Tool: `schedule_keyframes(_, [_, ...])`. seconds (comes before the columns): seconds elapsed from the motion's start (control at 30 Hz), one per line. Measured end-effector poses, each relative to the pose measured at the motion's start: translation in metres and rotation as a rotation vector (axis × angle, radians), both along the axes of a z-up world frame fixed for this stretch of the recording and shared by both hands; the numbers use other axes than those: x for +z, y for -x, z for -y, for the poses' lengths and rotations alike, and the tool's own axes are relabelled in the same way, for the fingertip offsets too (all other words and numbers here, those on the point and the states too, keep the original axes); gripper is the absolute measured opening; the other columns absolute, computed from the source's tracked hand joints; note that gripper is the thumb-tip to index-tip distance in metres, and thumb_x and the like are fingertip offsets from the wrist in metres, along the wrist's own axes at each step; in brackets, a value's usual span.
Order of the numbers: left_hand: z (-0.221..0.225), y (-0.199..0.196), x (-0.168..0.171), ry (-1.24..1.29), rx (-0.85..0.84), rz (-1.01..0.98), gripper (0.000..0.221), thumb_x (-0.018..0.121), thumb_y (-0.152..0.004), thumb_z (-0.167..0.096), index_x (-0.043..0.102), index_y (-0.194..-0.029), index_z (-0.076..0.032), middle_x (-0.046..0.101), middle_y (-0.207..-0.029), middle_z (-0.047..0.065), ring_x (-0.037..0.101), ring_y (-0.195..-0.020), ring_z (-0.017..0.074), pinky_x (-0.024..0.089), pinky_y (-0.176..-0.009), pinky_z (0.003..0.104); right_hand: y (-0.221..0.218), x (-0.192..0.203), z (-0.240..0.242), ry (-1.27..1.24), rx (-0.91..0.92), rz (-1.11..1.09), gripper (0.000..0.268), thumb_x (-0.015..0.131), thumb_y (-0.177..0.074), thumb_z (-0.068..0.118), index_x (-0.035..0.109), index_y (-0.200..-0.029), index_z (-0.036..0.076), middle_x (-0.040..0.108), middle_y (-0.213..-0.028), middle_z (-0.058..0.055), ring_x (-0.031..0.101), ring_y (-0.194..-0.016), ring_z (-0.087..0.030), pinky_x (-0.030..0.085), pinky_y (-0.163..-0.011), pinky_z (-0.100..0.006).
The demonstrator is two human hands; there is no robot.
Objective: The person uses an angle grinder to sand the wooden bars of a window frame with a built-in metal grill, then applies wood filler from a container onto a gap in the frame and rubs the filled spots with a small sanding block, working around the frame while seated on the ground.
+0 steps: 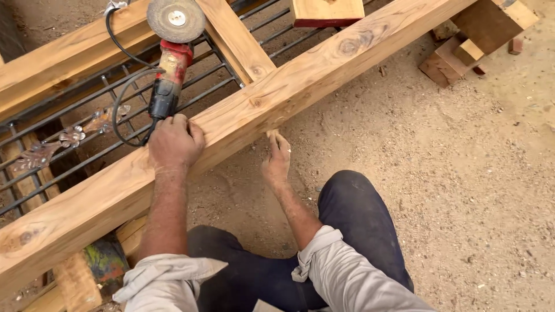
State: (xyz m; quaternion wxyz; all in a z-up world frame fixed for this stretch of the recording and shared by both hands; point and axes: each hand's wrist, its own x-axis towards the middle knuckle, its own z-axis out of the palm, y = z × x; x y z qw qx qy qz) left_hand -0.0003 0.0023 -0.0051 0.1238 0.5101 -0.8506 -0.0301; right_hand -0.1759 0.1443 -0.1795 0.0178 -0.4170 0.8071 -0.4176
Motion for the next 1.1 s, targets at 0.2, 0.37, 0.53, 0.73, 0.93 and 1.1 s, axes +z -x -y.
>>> schedule_keyframes(0.2, [0.002, -0.003, 0.001, -0.076, 0.025, 0.011, 0.026, 0.052, -0.099, -0.029, 0.064, -0.093, -0.007, 0.064, -0.081, 0.011, 0.063, -0.079, 0.0276, 0.056, -0.074, 0.047, 0.015, 0.061, -0.002, 0.117, -0.081, 0.461, 0.067, 0.042, -0.089, -0.017, 0.050, -0.149, 0.012, 0.048, -0.147, -0.010, 0.055, -0.131, -0.023, 0.052, -0.107, -0.036])
schedule_keyframes(0.37, [0.007, 0.000, -0.001, -0.066, 0.027, 0.016, 0.025, 0.052, -0.098, -0.029, 0.065, -0.094, -0.008, 0.064, -0.082, 0.011, 0.063, -0.079, 0.0270, 0.056, -0.073, 0.047, 0.010, 0.025, 0.007, 0.132, -0.051, 0.317, 0.059, 0.049, -0.092, -0.015, 0.053, -0.148, 0.005, 0.052, -0.137, -0.016, 0.053, -0.130, -0.029, 0.045, -0.111, -0.037])
schedule_keyframes(0.53, [0.002, -0.002, -0.003, -0.050, 0.028, 0.006, 0.027, 0.050, -0.099, -0.029, 0.066, -0.099, -0.007, 0.066, -0.086, 0.012, 0.064, -0.084, 0.0271, 0.056, -0.076, 0.047, 0.016, 0.045, -0.010, 0.160, 0.112, 0.297, 0.064, 0.044, -0.095, -0.018, 0.058, -0.150, 0.012, 0.055, -0.155, -0.009, 0.055, -0.145, -0.026, 0.047, -0.122, -0.039])
schedule_keyframes(0.73, [-0.001, -0.001, 0.004, -0.036, 0.039, 0.007, 0.028, 0.051, -0.101, -0.030, 0.066, -0.099, -0.006, 0.067, -0.086, 0.014, 0.066, -0.085, 0.0291, 0.056, -0.076, 0.049, 0.021, 0.004, 0.020, 0.240, 0.016, 0.100, 0.084, 0.056, -0.091, -0.010, 0.018, -0.163, 0.010, 0.022, -0.160, -0.023, 0.034, -0.148, -0.042, 0.049, -0.116, -0.049])
schedule_keyframes(0.93, [0.000, 0.001, 0.007, 0.000, 0.028, 0.036, 0.028, 0.052, -0.099, -0.030, 0.065, -0.097, -0.006, 0.068, -0.086, 0.014, 0.067, -0.087, 0.0308, 0.057, -0.079, 0.048, 0.015, -0.028, 0.046, 0.301, -0.089, -0.266, 0.093, 0.054, -0.091, -0.018, 0.009, -0.167, 0.009, 0.024, -0.161, -0.025, 0.039, -0.146, -0.037, 0.051, -0.116, -0.042])
schedule_keyframes(1.1, [0.002, 0.004, 0.009, -0.032, 0.030, 0.033, 0.028, 0.051, -0.098, -0.029, 0.065, -0.099, -0.005, 0.067, -0.084, 0.015, 0.067, -0.085, 0.0309, 0.057, -0.077, 0.049, 0.012, -0.027, 0.038, 0.248, -0.096, -0.275, 0.102, 0.053, -0.077, -0.023, 0.012, -0.165, 0.008, 0.030, -0.158, -0.022, 0.037, -0.146, -0.036, 0.049, -0.119, -0.045])
